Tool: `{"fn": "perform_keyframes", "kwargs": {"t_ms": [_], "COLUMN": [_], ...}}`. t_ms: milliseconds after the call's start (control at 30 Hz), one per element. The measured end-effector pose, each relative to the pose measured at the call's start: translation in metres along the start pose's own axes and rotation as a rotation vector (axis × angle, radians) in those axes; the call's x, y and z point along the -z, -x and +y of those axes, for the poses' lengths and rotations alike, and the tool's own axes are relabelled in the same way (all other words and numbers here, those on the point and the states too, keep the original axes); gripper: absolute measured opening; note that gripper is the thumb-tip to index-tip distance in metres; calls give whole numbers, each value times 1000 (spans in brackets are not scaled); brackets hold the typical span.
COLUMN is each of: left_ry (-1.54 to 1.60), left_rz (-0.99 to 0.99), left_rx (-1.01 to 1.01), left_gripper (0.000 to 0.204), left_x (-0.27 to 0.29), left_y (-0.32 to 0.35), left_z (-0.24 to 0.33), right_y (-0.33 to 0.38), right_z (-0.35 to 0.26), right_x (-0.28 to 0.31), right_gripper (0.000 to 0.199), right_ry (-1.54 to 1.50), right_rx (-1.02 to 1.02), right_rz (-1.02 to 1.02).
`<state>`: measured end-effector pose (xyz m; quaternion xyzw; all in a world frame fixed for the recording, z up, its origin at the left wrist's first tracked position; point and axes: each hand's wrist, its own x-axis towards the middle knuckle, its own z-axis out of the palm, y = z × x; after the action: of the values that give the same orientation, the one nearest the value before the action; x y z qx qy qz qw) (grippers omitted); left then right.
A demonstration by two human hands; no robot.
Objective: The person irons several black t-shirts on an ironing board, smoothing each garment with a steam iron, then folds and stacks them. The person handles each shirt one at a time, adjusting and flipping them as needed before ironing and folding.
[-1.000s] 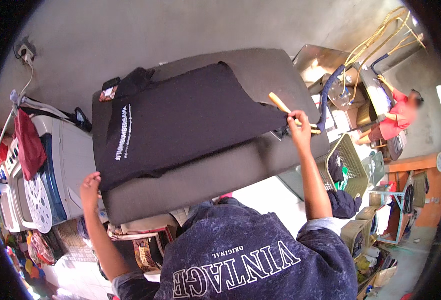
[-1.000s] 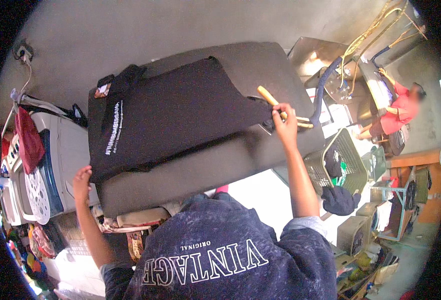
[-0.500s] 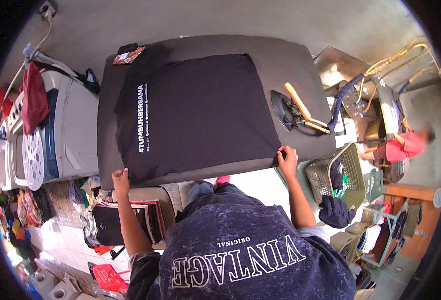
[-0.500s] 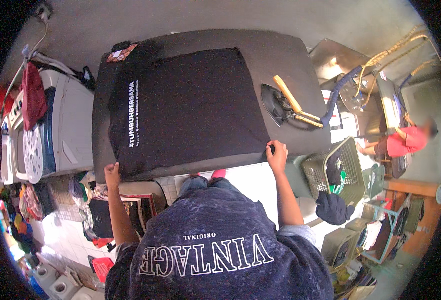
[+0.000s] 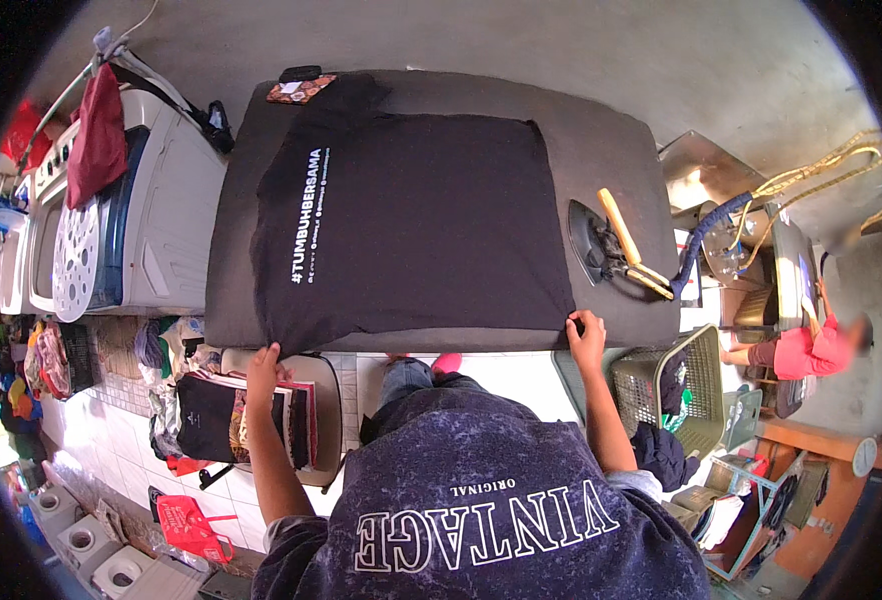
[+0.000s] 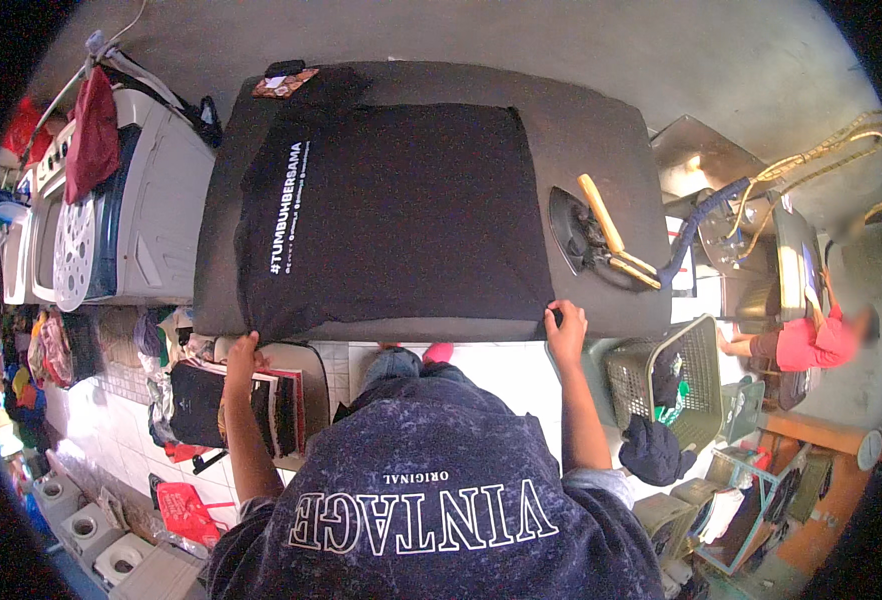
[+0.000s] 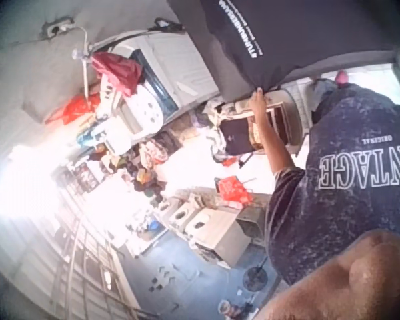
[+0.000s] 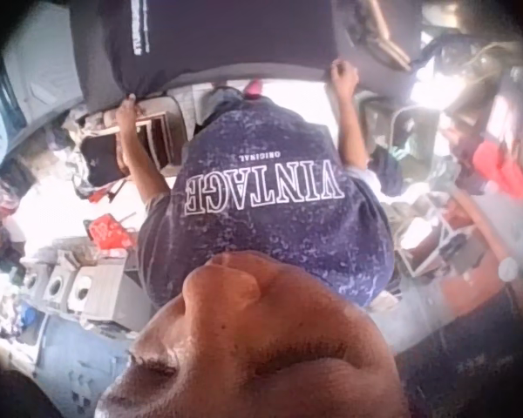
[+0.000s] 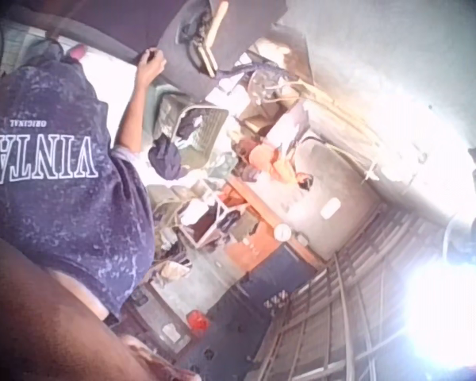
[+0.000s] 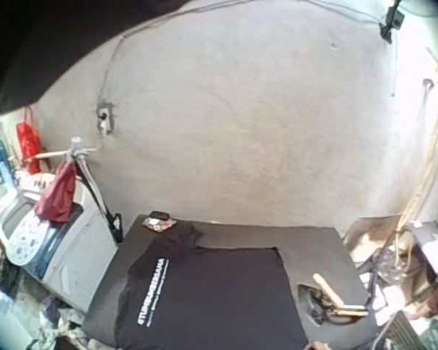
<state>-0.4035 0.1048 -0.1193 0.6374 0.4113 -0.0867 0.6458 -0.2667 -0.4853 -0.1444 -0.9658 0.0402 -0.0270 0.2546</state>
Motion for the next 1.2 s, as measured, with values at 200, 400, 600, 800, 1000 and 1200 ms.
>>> {"fn": "perform_keyframes", "kwargs": {"t_ms": [200,400,600,800,1000,1200], "left_ry": [-606,-288,-442,-1035,-991,-1239], "left_rz": [174,412,268,448,593,646], "left_rx": [-452,-509,-231,-94,-955,-504], "left_gripper": [29,33,30,23,50,61], "left_x": [-1,-29,3,4,-96,-59], "left_y": [-14,6,-18,-53,-49,-106], "left_z": [-32,-19,-49,-60,63,4], "right_y": [-2,-1,0,-6,-27,-24], "right_z": [0,3,2,-16,-67,-33], "right_x": [0,-2,2,14,-12,-43], "right_gripper": [12,12,14,17,45,75], "right_ry": [-8,4,3,244,114,350], "right_rx": [35,37,63,-57,213,247], "right_rz": [-8,-7,-8,-92,79,-111]}}
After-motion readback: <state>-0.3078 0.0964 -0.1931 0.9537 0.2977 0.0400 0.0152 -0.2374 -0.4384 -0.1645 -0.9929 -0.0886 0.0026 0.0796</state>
